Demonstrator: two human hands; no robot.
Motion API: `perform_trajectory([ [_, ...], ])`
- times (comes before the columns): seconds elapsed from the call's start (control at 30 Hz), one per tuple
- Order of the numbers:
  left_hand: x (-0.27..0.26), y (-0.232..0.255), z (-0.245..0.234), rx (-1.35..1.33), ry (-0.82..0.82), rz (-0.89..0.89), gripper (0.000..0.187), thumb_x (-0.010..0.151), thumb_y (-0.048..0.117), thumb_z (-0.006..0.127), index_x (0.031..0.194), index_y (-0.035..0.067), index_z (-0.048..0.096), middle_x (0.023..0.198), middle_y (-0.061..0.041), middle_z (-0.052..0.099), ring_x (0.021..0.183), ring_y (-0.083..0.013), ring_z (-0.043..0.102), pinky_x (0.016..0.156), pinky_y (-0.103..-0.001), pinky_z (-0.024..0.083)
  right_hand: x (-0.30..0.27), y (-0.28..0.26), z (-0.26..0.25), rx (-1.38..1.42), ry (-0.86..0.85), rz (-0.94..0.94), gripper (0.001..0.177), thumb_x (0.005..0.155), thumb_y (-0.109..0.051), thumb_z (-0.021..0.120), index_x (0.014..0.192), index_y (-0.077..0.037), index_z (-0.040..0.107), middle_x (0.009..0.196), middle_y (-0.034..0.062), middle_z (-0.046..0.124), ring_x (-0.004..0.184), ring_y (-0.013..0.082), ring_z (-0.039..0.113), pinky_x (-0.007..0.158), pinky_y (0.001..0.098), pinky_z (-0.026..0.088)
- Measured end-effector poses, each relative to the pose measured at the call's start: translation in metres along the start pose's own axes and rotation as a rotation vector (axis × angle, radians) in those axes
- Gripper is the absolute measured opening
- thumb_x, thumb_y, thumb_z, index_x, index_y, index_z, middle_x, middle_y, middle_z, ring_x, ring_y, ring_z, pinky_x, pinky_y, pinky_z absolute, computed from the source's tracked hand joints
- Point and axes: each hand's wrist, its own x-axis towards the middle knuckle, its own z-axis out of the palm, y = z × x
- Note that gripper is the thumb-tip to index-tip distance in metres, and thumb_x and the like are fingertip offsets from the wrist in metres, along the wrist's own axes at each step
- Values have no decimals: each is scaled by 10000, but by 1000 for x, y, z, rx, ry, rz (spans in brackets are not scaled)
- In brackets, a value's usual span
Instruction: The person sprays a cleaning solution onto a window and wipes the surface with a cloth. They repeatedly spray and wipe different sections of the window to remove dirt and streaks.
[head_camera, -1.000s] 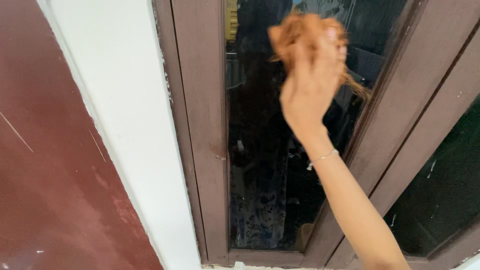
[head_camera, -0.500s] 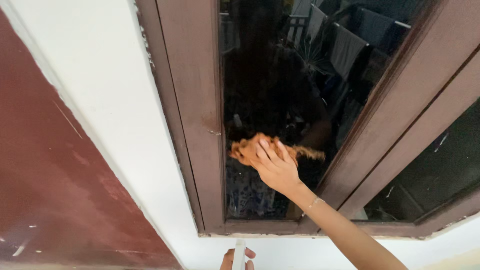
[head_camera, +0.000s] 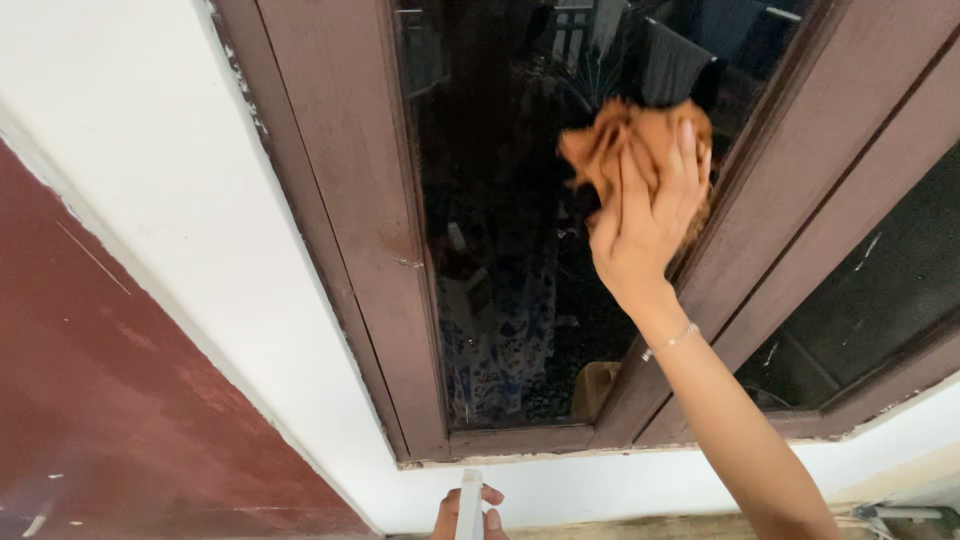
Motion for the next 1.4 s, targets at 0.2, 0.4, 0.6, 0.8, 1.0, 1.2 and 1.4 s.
perform_trajectory([
  [0.2,-17,24,27,-317,295,-64,121,855,115,639,945,49,593,766,-85,734,346,-102,524,379,-329,485,0,-35,17,-24,-27,-45,380,988,-86,573,1348,-14,671,1570,263,403,1532,444,307,1271,629,223],
  [0.4,-4,-5,7,-475,-42,-160,175,849,70,634,1023,70,613,866,-56,696,425,-123,559,432,-341,510,-113,-54,39,13,-215,-163,262,916,-181,663,1159,-105,727,1476,226,511,1470,386,407,1186,627,308],
  [0.6,-1,-17,0,-83,52,506,63,945,150,690,949,97,656,847,-71,712,675,-143,680,674,-335,553,-213,-49,35,8,-260,-115,302,907,-126,680,1200,-86,742,1473,185,502,1466,362,412,1174,608,326],
  [0.8,36,-30,-7,-90,-105,255,63,937,149,692,951,96,661,838,-69,715,663,-141,681,664,-332,555,-236,-21,25,-27,-135,145,280,956,-48,594,1229,-20,647,1548,327,384,1464,474,369,1203,610,290],
  [1.0,27,-45,-25,-61,-137,146,64,929,149,694,953,96,666,828,-68,718,651,-139,681,654,-329,557,-171,-33,34,2,115,376,387,1009,-47,519,1375,77,541,1606,338,296,1490,519,312,1245,584,243],
  [1.2,30,-34,-19,-80,-163,127,67,921,148,695,954,95,670,819,-66,721,639,-136,682,644,-325,559,-143,-84,54,2,61,286,377,944,-73,536,1300,32,604,1596,330,310,1487,505,307,1229,628,248],
  [1.4,21,-35,-17,-90,-182,104,72,914,147,697,956,94,675,810,-65,724,627,-134,683,634,-322,561,-212,-102,51,62,-208,72,284,915,-142,655,1178,-58,721,1525,244,439,1499,401,355,1213,625,259],
])
